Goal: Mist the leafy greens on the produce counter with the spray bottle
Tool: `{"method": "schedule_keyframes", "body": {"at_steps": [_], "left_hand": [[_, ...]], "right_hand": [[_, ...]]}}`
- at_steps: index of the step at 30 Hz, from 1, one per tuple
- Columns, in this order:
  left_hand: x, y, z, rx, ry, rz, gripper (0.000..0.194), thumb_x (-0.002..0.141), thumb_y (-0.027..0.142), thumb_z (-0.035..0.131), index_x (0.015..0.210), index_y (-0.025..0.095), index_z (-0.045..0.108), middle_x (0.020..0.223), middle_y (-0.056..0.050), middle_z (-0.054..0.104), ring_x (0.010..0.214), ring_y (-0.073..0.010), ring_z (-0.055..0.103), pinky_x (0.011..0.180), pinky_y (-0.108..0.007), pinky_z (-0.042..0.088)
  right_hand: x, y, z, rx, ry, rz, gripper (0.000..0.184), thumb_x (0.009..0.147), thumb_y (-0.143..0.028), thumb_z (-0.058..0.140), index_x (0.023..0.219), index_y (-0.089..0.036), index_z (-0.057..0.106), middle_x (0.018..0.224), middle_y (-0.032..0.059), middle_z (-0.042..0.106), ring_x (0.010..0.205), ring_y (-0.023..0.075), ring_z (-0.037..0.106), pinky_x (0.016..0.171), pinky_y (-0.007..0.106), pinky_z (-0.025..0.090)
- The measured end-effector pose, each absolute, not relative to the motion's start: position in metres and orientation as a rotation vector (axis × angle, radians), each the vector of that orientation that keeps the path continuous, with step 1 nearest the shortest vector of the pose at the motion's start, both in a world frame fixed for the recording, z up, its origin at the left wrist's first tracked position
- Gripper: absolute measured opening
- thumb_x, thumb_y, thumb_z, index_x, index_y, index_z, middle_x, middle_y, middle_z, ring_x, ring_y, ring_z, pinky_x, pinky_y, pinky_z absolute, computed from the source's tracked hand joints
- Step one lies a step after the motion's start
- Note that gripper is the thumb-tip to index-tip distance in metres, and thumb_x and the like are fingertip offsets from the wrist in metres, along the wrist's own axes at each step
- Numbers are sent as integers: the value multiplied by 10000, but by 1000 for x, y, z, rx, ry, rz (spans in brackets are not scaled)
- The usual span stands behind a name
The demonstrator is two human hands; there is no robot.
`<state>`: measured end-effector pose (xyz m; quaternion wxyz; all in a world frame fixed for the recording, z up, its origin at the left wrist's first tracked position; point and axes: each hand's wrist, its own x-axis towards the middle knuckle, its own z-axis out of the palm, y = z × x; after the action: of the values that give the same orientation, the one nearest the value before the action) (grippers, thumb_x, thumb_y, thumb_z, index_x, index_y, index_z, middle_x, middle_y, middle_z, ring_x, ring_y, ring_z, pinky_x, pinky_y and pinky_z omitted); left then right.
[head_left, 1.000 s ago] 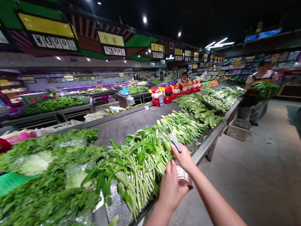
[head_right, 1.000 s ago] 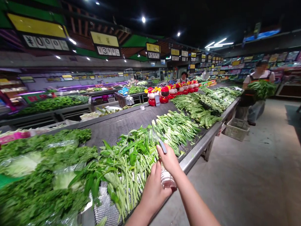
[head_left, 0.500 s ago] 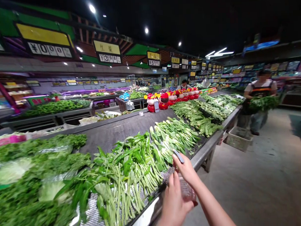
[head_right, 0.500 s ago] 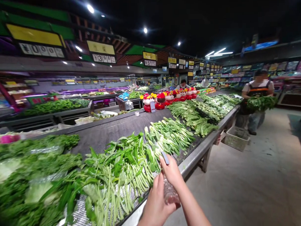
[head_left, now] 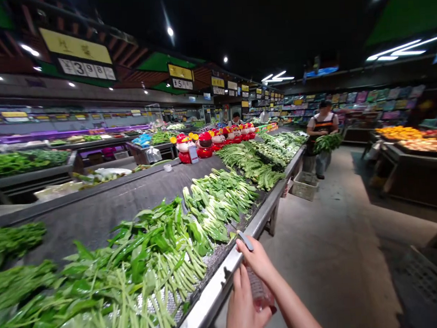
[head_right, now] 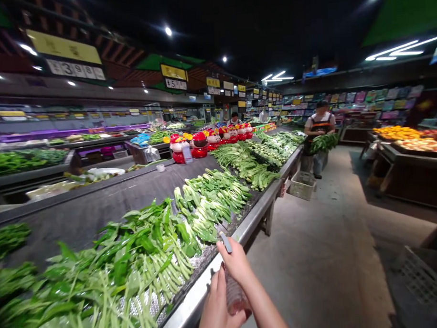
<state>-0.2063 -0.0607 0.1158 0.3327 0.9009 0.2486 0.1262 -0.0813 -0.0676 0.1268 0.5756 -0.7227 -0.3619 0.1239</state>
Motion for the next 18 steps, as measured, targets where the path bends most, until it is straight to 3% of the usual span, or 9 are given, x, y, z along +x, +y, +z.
{"method": "schedule_keyframes", "body": {"at_steps": [5,8,11,18], "left_hand": [[-191,-36,105,2390,534,395,857,641,261,532,1359,66,107,1387,-179,259,1223,-255,389,988,-291,344],[-183,-19,106,2418,521,427,860,615,249,536,1346,28,141,1376,-199,273,1229,-277,380,992,-300,345],[-181,-4,119,2435,551,459,853,608,231,533,1347,33,154,1396,-195,242,1261,-280,333,1018,-308,314],[-190,18,165,2412,782,413,859,610,265,591,1348,59,203,1403,-157,251,1213,-268,390,1011,-283,305]], "right_hand": [[-69,-53,133,-1739,-831,203,329,842,-459,421,692,-195,549,675,18,594,644,164,560,620,267,432],[-63,-38,140,-1754,-808,179,333,842,-471,421,702,-197,549,643,12,588,602,157,549,565,258,423],[-60,-22,154,-1744,-864,165,334,845,-475,416,711,-196,541,654,10,588,617,156,549,584,261,428],[-68,15,191,-1632,-1013,212,314,843,-460,428,773,-188,569,761,33,620,705,171,567,661,285,434]]}}
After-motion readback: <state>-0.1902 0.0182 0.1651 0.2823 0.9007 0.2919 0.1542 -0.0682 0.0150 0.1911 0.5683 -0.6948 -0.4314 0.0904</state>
